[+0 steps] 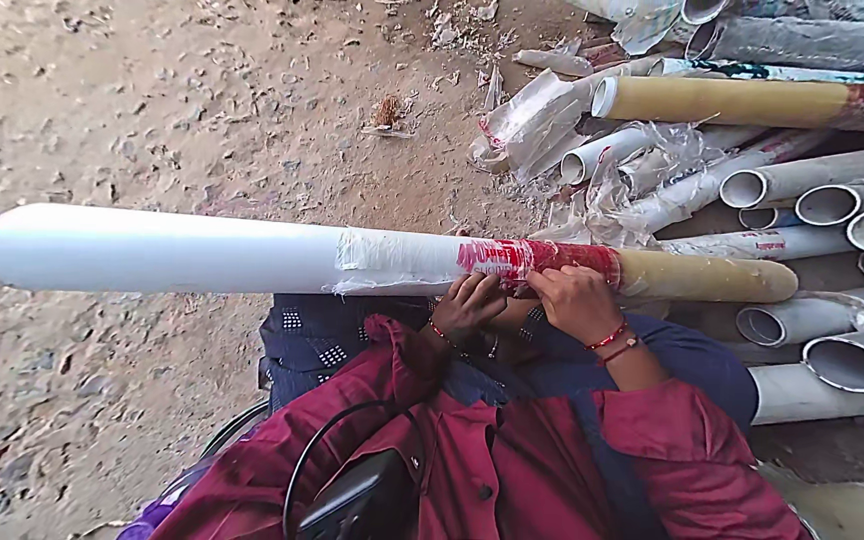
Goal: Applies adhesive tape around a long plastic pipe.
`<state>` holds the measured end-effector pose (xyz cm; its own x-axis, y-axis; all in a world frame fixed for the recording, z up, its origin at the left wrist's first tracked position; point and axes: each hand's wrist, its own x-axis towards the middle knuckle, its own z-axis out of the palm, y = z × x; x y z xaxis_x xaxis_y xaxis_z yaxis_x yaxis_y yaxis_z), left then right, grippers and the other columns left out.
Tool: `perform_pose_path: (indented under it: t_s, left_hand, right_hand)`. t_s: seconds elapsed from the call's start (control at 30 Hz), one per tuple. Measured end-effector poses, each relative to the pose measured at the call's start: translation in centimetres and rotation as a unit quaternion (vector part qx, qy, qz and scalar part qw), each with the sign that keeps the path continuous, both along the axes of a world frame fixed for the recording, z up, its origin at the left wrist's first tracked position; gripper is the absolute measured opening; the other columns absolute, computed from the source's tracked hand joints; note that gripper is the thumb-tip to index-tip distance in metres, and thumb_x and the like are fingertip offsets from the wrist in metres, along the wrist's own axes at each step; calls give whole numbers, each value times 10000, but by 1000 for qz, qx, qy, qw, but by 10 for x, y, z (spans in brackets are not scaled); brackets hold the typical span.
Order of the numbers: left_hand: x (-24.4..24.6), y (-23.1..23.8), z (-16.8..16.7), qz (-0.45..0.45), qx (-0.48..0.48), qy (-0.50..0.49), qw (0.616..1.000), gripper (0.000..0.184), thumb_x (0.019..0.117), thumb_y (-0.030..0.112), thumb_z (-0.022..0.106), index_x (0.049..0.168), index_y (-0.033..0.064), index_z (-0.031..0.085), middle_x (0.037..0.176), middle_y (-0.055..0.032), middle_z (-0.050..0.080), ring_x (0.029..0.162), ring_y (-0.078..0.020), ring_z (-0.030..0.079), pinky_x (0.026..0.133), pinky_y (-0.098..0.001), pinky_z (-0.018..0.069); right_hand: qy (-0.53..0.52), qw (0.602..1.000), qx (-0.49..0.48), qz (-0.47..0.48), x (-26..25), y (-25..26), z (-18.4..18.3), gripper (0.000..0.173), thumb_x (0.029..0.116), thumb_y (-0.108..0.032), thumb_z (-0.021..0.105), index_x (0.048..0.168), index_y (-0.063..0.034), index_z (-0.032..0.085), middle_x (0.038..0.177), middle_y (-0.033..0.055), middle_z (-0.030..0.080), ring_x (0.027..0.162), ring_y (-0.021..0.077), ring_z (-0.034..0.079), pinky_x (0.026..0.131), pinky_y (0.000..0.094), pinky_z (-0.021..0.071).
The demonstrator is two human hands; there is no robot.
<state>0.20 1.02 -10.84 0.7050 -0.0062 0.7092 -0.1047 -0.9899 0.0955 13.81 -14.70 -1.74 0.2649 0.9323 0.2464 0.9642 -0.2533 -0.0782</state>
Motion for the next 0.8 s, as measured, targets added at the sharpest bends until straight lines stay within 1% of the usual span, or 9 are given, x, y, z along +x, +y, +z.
perform_pose_path:
  t_s: [0.17, 0.33, 0.47, 0.6, 0.67, 0.7, 0.73, 0.77, 0.8]
  left_hand:
    - [-2, 2, 1, -20, -1, 20, 1000, 215, 895, 6, 634, 957, 200, 703, 1127, -82, 696, 1057, -252, 648, 947, -353, 464]
    - [-3, 4, 3, -28, 9, 24, 999, 234, 886, -18, 628, 966, 185, 714, 1136, -91, 706, 1051, -258, 663, 929, -362, 483]
    - [-4, 6, 7, -41, 19, 32, 998, 251, 880, -41, 623, 988, 161, 724, 1146, -95, 713, 1038, -255, 673, 906, -355, 500]
    - [-6, 8, 11, -53, 24, 39, 998, 255, 876, -63, 617, 1002, 129, 728, 1147, -103, 721, 1046, -264, 686, 916, -365, 515]
    - [-6, 8, 11, -53, 36, 38, 997, 270, 883, -66, 607, 1037, 119, 728, 1153, -105, 723, 1048, -263, 690, 915, -361, 520]
    - [-7, 8, 12, -53, 40, 37, 997, 273, 889, -61, 603, 1055, 113, 731, 1158, -108, 724, 1050, -265, 693, 918, -362, 521]
    - [-7, 8, 12, -52, 42, 33, 997, 269, 901, -50, 596, 1073, 106, 730, 1158, -109, 725, 1048, -266, 692, 920, -361, 517]
    - [-7, 8, 12, -47, 44, 26, 998, 258, 917, -30, 589, 1091, 100, 728, 1151, -109, 728, 1040, -263, 695, 918, -355, 518]
    - [-7, 8, 10, -41, 44, 19, 998, 246, 936, -9, 582, 1109, 92, 725, 1140, -111, 729, 1032, -262, 694, 915, -351, 516]
  right_hand:
    - [-93, 995, -3, 22, -3, -2, 1, 108, 799, 42, 648, 850, 9, 737, 598, 144, 596, 509, 318, 609, 456, 406, 438]
    - [-160, 986, -26, 28, -9, -8, 1, 107, 827, 88, 614, 864, 54, 708, 606, 156, 593, 508, 305, 615, 453, 379, 448]
    - [-215, 975, -42, 20, -17, -11, 2, 117, 877, 92, 571, 875, 81, 687, 611, 161, 589, 515, 302, 617, 469, 369, 454]
    - [-240, 969, -59, -2, -23, -15, 0, 126, 879, 107, 566, 904, 103, 690, 615, 169, 587, 521, 307, 620, 474, 375, 454]
    - [-223, 972, -72, -17, -24, -15, 6, 112, 855, 120, 588, 889, 104, 693, 619, 184, 594, 531, 328, 630, 483, 390, 465]
    - [-191, 978, -76, -32, -22, -13, 11, 99, 842, 119, 606, 874, 97, 697, 628, 200, 608, 549, 353, 646, 491, 415, 478]
    - [-139, 986, -76, -57, -18, -11, 20, 88, 841, 110, 619, 868, 86, 699, 652, 221, 629, 582, 391, 667, 506, 459, 498]
    - [-72, 991, -70, -93, -11, -9, 31, 92, 872, 85, 618, 885, 73, 708, 690, 234, 656, 628, 422, 687, 533, 511, 514]
    - [3, 990, -44, -135, -4, -8, 45, 121, 938, 14, 600, 905, 55, 708, 717, 228, 674, 665, 423, 701, 564, 544, 523]
